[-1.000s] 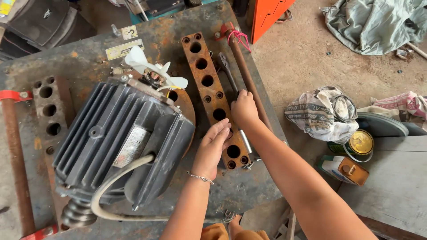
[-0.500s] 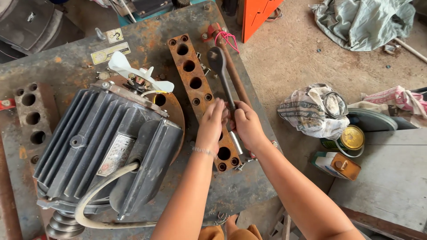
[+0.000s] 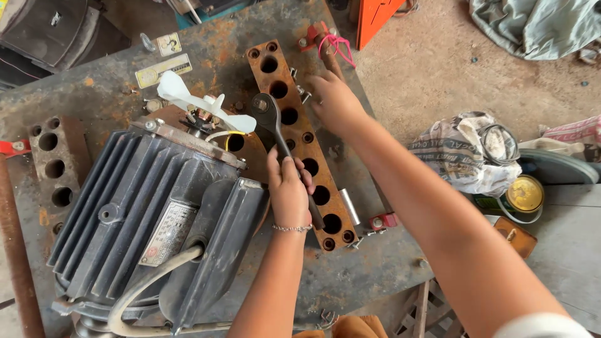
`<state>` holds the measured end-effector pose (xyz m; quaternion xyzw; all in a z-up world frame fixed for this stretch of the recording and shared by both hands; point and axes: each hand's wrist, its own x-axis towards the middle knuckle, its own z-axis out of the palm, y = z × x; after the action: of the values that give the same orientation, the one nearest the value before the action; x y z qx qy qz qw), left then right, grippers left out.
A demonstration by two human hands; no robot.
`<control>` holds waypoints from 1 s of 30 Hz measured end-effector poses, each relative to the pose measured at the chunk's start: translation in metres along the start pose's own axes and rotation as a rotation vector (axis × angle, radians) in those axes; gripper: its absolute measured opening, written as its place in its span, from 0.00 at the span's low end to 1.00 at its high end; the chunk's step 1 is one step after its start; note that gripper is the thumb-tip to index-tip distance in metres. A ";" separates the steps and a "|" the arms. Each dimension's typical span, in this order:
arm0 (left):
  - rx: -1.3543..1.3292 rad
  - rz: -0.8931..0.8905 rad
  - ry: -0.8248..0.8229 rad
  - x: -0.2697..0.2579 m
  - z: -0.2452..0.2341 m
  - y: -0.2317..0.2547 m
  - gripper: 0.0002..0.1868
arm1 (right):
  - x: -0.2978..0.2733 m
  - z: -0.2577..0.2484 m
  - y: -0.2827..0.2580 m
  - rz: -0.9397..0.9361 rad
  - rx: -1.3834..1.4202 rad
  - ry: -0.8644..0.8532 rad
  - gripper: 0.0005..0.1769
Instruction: Repairing or assembling machinery parts using a ratchet wrench to tighten bolts on a metal plate near an electric motor in a workshop environment.
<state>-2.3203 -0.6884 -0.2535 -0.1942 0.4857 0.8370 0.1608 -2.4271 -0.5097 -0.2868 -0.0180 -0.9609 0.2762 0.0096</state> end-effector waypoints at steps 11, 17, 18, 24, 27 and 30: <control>0.214 -0.065 -0.026 -0.009 -0.013 0.002 0.20 | 0.099 0.030 0.021 -0.233 -0.507 -0.374 0.64; 0.223 -0.054 -0.026 -0.005 -0.015 -0.003 0.20 | 0.075 0.029 0.018 -0.109 -0.421 -0.242 0.48; 0.220 -0.045 -0.023 -0.004 -0.014 -0.004 0.20 | 0.071 0.027 0.015 -0.094 -0.429 -0.222 0.47; 0.192 -0.050 -0.030 -0.006 -0.007 -0.001 0.20 | 0.070 0.037 0.034 -0.228 -0.377 -0.193 0.29; 0.210 -0.053 -0.020 -0.009 -0.007 -0.004 0.20 | 0.054 0.034 0.026 -0.174 -0.317 -0.156 0.26; 0.200 -0.065 -0.020 -0.012 -0.008 -0.005 0.20 | 0.051 0.036 0.027 -0.180 -0.288 -0.115 0.31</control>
<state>-2.3061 -0.6934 -0.2551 -0.1846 0.5586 0.7805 0.2114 -2.4784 -0.5043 -0.3315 0.0829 -0.9872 0.1345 -0.0232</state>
